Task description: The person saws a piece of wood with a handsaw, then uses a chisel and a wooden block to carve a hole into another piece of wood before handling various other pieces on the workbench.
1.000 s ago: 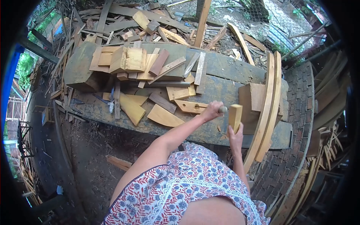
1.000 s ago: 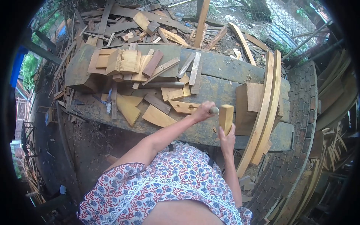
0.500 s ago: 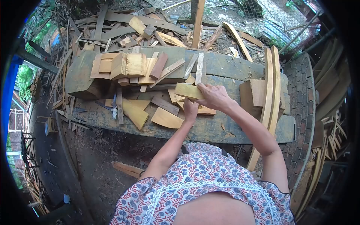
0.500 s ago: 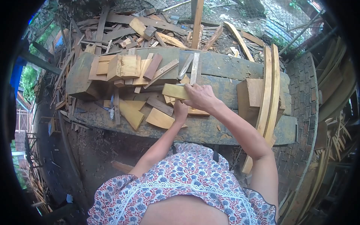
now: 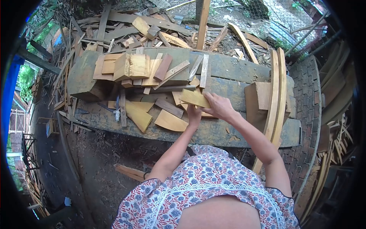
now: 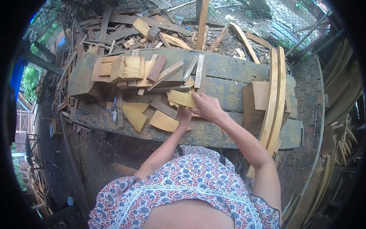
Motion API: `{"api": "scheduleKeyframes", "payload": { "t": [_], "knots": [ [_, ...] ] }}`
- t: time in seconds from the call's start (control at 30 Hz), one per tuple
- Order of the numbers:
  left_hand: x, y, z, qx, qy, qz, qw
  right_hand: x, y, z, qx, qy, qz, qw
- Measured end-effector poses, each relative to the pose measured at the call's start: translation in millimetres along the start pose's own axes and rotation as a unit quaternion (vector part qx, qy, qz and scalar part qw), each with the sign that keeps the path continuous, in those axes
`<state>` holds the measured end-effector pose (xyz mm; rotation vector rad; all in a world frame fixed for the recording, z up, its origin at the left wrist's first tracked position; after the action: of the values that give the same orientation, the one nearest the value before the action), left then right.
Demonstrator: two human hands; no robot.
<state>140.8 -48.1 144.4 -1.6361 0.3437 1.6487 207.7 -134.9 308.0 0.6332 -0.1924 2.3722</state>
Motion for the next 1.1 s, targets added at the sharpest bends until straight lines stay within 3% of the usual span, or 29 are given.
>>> {"api": "scheduleKeyframes", "payload": {
  "t": [0.07,0.13,0.17,0.2,0.23,0.3,0.33,0.4,0.43,0.5,0.53,0.57,0.63,0.8,0.83,0.93,0.97,1.0,1.07,1.1],
  "knots": [
    [-14,-9,-1,0.011,0.019,0.0,1.0,-29,21,-7,0.039,0.009,-0.17,0.985],
    [-20,-8,-5,0.023,0.037,0.07,0.997,-48,51,-1,0.029,-0.155,-0.31,0.938],
    [-19,-7,-11,0.015,0.042,0.056,0.997,-54,66,-2,0.033,-0.156,-0.311,0.937],
    [-18,-7,-16,0.017,0.04,0.057,0.997,-62,81,1,-0.037,-0.218,-0.334,0.916],
    [-21,-9,-24,0.064,0.036,0.018,0.997,-70,95,6,-0.109,-0.276,-0.353,0.887],
    [-21,-7,-49,0.155,0.081,-0.032,0.984,-85,118,8,-0.164,-0.271,-0.352,0.881],
    [-23,-8,-59,0.153,0.083,-0.032,0.984,-88,127,11,-0.216,-0.265,-0.349,0.873],
    [-26,-1,-84,0.343,0.055,-0.062,0.936,-87,145,13,-0.247,-0.27,-0.355,0.86],
    [-26,1,-90,0.342,0.055,-0.06,0.936,-85,154,14,-0.281,-0.277,-0.359,0.846],
    [-33,12,-109,0.484,0.055,-0.16,0.859,-81,166,0,-0.289,-0.281,-0.385,0.83],
    [-27,15,-116,0.484,0.056,-0.159,0.859,-82,173,-10,-0.298,-0.286,-0.41,0.814],
    [-19,20,-124,0.517,0.07,-0.164,0.838,-89,178,-24,-0.21,-0.229,-0.45,0.837],
    [-12,26,-129,0.594,0.021,-0.138,0.792,-92,195,-27,-0.22,-0.23,-0.442,0.839],
    [-25,20,-123,0.608,0.002,-0.128,0.783,-94,205,-29,-0.288,-0.284,-0.419,0.813],
    [-24,20,-124,0.609,0.005,-0.138,0.781,-97,203,-32,-0.166,-0.249,-0.469,0.831],
    [-22,19,-125,0.6,0.01,-0.145,0.787,-87,198,-22,-0.181,-0.2,-0.433,0.86],
    [-21,21,-124,0.594,0.015,-0.14,0.792,-88,197,-20,-0.219,-0.276,-0.426,0.833],
    [-19,23,-122,0.594,0.014,-0.135,0.793,-91,198,-26,-0.215,-0.277,-0.428,0.833],
    [-23,19,-121,0.587,0.004,-0.144,0.796,-91,192,-28,-0.305,-0.339,-0.413,0.788],
    [-25,18,-120,0.588,-0.002,-0.135,0.798,-88,189,-30,-0.25,-0.301,-0.451,0.802]
  ]
}}
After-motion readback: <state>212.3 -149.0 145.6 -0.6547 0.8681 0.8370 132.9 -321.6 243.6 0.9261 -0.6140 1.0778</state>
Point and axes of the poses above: each hand's wrist, its own y-axis away from the middle knuckle, its own z-axis out of the back of the hand, x = y × z, the point moved 3 cm from there along -y, towards the middle knuckle, and after that the axes turned 11 degrees about -z, right-handed, at the moved point
